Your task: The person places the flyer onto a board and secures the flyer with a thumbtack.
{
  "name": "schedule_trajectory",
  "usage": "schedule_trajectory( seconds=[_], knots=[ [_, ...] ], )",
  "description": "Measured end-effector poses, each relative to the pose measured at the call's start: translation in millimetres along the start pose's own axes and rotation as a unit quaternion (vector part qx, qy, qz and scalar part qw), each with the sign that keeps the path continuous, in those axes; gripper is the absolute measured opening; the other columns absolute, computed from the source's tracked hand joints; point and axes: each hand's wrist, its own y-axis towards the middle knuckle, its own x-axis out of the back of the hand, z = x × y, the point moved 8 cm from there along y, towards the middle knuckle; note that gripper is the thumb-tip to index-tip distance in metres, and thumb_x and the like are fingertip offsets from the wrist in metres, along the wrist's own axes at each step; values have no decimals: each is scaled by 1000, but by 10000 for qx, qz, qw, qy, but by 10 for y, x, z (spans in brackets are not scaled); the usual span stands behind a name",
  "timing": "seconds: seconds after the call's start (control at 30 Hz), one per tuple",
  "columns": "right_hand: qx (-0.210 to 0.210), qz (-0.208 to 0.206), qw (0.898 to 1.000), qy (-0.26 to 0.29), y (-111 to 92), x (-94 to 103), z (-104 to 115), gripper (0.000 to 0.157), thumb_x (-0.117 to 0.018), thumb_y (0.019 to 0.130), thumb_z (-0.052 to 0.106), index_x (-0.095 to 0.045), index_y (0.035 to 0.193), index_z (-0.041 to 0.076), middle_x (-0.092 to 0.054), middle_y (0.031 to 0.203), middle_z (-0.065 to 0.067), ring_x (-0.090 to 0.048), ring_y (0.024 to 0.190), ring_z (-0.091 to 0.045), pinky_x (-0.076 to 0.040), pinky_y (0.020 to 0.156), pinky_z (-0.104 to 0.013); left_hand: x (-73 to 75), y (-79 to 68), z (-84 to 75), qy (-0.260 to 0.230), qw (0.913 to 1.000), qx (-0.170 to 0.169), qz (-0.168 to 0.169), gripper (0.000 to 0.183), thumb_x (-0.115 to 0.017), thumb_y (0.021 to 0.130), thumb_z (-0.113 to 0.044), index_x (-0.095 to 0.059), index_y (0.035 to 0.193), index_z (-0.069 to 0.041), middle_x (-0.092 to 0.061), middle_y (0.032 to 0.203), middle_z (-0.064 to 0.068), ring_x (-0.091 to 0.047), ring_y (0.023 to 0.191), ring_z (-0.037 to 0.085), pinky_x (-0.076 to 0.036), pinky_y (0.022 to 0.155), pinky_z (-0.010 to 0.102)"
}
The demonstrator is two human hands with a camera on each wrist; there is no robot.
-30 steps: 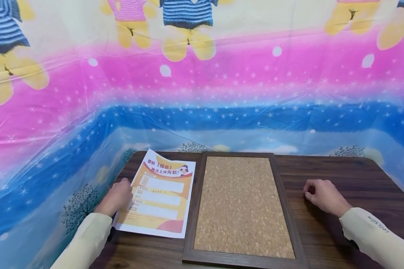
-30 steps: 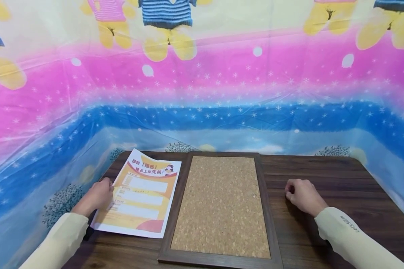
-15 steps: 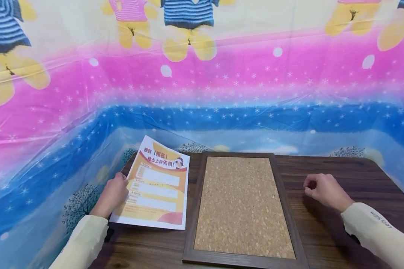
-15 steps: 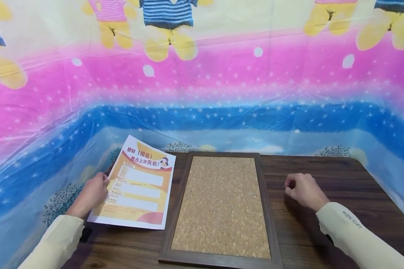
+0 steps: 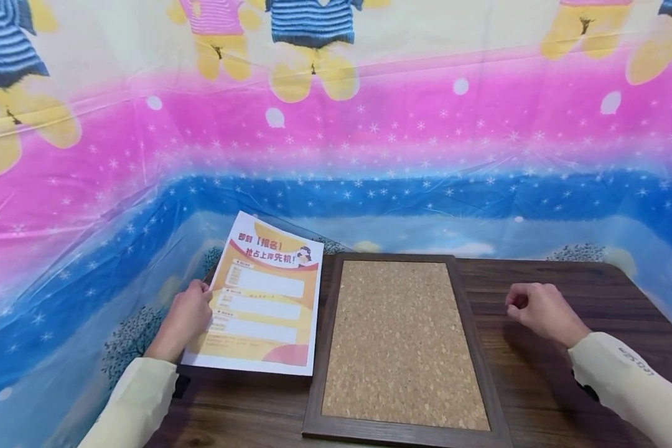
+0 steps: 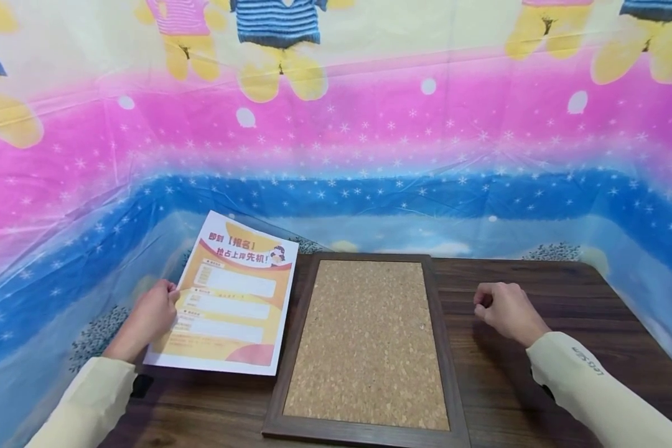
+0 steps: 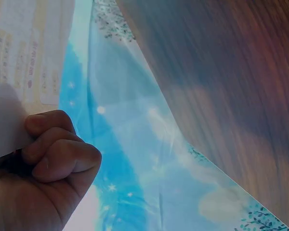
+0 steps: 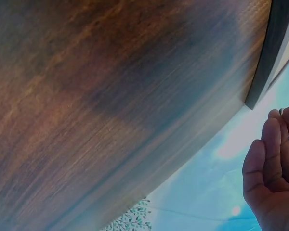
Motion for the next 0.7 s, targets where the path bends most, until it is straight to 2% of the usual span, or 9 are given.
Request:
schedule_trajectory(
  seconds=[0.27,0.47,0.7],
  knots=[
    [-152,50,9998,-87,-44,49,-26,7,-65,83,3,-64,82,10,-57,72,2,-49,60,-15,-41,53,-32,-43,-181,-291,0,9990,-444,28,20,-36,103,-11,-41,114,6,-52,86,16,-52,69,24,-40,53,32],
    [-256,-4,9997,-34,-51,65,-57,6,-65,83,3,-63,85,8,-57,74,0,-49,61,-15,-41,53,-32,-147,-199,-477,-54,9979,-642,-35,20,-36,103,-12,-43,113,5,-54,83,15,-52,68,23,-41,55,32],
    [-210,-351,9992,41,-53,137,-27,7,-66,82,3,-62,87,6,-57,75,-1,-49,61,-16,-42,52,-33,-273,-207,-622,24,9955,-936,-141,17,-37,102,-9,-45,107,5,-55,78,14,-53,67,24,-42,58,35]
  ],
)
